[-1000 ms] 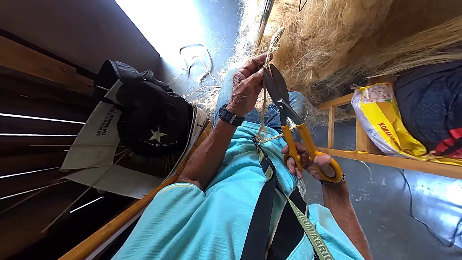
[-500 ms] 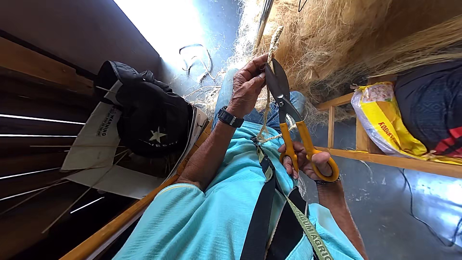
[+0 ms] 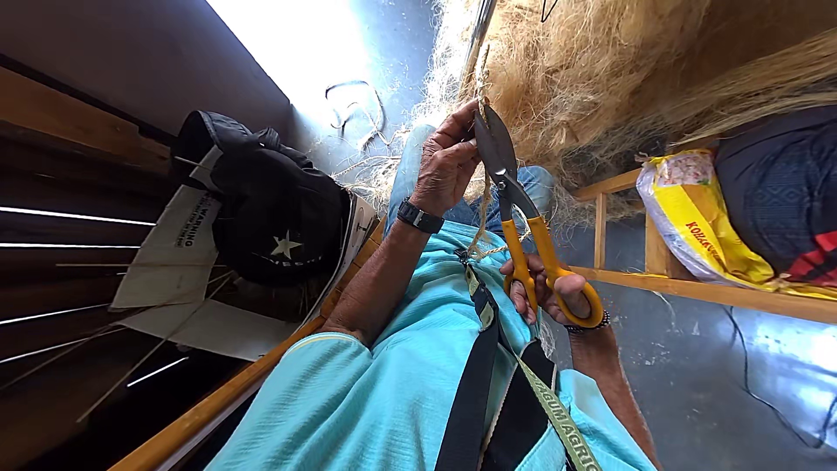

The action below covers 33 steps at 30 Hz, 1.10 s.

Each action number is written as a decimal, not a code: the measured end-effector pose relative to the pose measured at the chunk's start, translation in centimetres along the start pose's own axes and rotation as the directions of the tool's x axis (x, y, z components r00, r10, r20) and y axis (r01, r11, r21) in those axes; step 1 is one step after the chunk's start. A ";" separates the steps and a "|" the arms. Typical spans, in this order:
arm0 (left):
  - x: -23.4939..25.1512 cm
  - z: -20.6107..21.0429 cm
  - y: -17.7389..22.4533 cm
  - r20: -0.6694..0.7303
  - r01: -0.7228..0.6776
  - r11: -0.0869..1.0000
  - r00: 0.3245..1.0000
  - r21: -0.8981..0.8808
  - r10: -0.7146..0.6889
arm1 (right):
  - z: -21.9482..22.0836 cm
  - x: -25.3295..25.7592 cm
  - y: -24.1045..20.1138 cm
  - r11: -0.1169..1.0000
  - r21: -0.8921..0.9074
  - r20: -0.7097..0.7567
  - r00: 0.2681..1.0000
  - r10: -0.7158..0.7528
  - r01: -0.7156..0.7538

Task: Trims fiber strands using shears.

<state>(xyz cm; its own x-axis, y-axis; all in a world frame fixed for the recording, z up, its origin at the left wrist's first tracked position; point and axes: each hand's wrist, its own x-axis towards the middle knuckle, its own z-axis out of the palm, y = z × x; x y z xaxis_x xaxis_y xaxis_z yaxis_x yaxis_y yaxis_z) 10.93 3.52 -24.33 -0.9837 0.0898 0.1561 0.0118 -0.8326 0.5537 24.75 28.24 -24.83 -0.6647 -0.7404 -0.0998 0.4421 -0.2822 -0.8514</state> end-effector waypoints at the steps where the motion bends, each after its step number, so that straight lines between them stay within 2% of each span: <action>1: 0.0 0.0 0.0 -0.003 0.003 1.000 1.000 -0.010 -0.003 | 0.0 0.0 0.1 1.000 0.000 -0.002 1.000 -0.002 0.002; 12: -0.4 -0.3 -0.1 -0.016 0.020 0.999 1.000 -0.044 -0.021 | 0.3 -0.4 0.3 0.997 -0.035 -0.108 0.992 -0.066 0.063; 19: -0.6 -0.5 0.0 -0.006 0.059 0.995 0.998 -0.076 -0.059 | -0.3 -1.0 0.6 0.999 -0.022 -0.027 0.999 0.024 -0.024; 26: -0.5 0.2 0.4 -0.003 0.058 0.997 0.998 -0.053 -0.058 | -0.5 -1.5 0.5 0.993 -0.117 -0.031 1.000 -0.002 -0.001; 29: -0.5 0.3 0.1 -0.049 0.040 0.995 0.998 -0.092 -0.045 | 0.0 -1.7 0.4 0.982 -0.187 -0.075 0.997 -0.021 0.007; 33: -0.3 0.4 0.2 -0.064 0.067 0.989 0.995 -0.130 -0.076 | 1.4 -1.7 -0.4 0.948 -0.314 -0.189 0.982 -0.007 -0.054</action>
<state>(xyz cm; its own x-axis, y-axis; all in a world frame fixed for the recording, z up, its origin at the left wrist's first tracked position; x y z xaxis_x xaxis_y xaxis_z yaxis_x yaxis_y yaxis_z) 11.34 3.53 -23.95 -0.9912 0.1175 0.0609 -0.0777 -0.8889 0.4515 26.59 28.75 -23.60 -0.7696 -0.6098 -0.1895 0.2656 -0.0358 -0.9634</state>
